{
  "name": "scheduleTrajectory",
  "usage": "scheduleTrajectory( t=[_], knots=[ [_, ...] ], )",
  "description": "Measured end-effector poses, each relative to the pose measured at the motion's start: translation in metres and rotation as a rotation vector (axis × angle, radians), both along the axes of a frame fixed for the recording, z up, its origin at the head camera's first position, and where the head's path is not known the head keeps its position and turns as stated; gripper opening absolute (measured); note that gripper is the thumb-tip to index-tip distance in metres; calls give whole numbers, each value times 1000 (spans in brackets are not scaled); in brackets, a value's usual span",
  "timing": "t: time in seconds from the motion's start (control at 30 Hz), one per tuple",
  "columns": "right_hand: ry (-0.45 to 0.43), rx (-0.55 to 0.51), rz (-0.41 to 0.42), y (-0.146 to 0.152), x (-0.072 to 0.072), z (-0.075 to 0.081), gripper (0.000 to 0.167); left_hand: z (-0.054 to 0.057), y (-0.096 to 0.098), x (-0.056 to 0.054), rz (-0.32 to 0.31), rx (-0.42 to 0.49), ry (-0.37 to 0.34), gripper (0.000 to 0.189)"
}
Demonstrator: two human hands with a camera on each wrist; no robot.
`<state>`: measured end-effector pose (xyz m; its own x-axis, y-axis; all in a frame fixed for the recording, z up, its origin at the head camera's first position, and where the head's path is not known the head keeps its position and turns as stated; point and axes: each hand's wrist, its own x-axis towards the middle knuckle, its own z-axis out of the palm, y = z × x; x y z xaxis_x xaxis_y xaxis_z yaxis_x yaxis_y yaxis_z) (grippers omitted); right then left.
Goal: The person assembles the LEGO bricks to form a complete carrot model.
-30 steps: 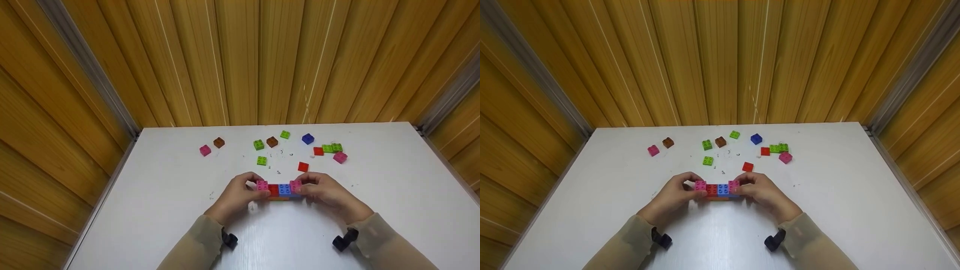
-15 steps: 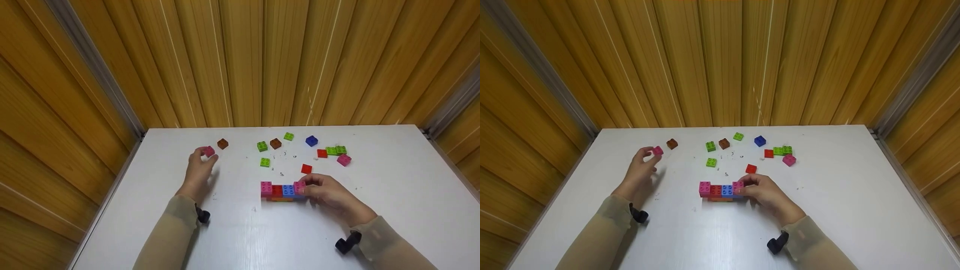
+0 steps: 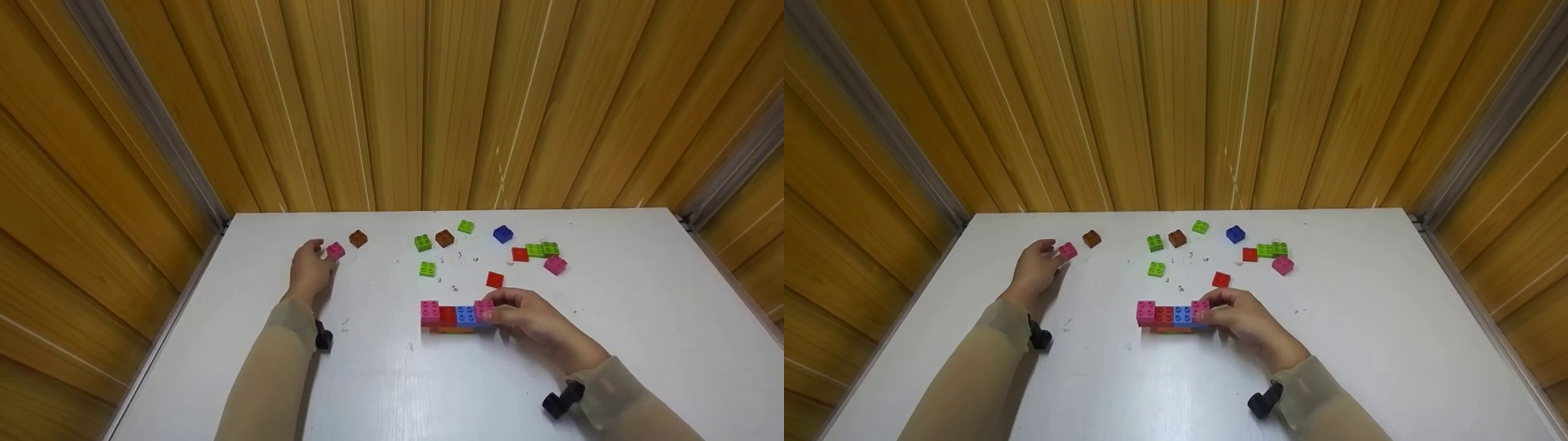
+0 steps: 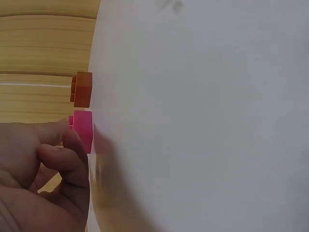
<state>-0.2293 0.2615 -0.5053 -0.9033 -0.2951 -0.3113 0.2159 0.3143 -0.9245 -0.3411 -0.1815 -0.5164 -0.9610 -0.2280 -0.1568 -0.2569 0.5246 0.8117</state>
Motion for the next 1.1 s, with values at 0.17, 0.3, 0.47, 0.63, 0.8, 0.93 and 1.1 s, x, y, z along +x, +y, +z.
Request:
scheduleTrajectory(
  t=[0.17, 0.3, 0.47, 0.63, 0.8, 0.93, 1.1],
  knots=[
    [5, -21, -4, -3, -2, 3, 37, 2, 4, -1, 0, -58, 25, 55],
    [12, -44, 4, -4, -4, 3, 40, 4, 6, -2, 15, -96, 60, 48],
    [-18, -33, -26, -1, -2, 2, 41, 6, 11, -3, 3, -50, 71, 45],
    [5, -40, -3, 1, -3, 1, 39, 10, 17, 2, -3, -19, 115, 47],
    [9, -35, 5, 1, -2, 0, 38, 17, 27, 10, -17, 5, 177, 46],
    [1, -11, -3, 0, 0, -2, 39, 23, 38, 21, -52, 34, 198, 44],
    [7, -13, -4, -1, 0, 1, 39, 34, 56, 35, -84, 81, 215, 45]
  ],
)
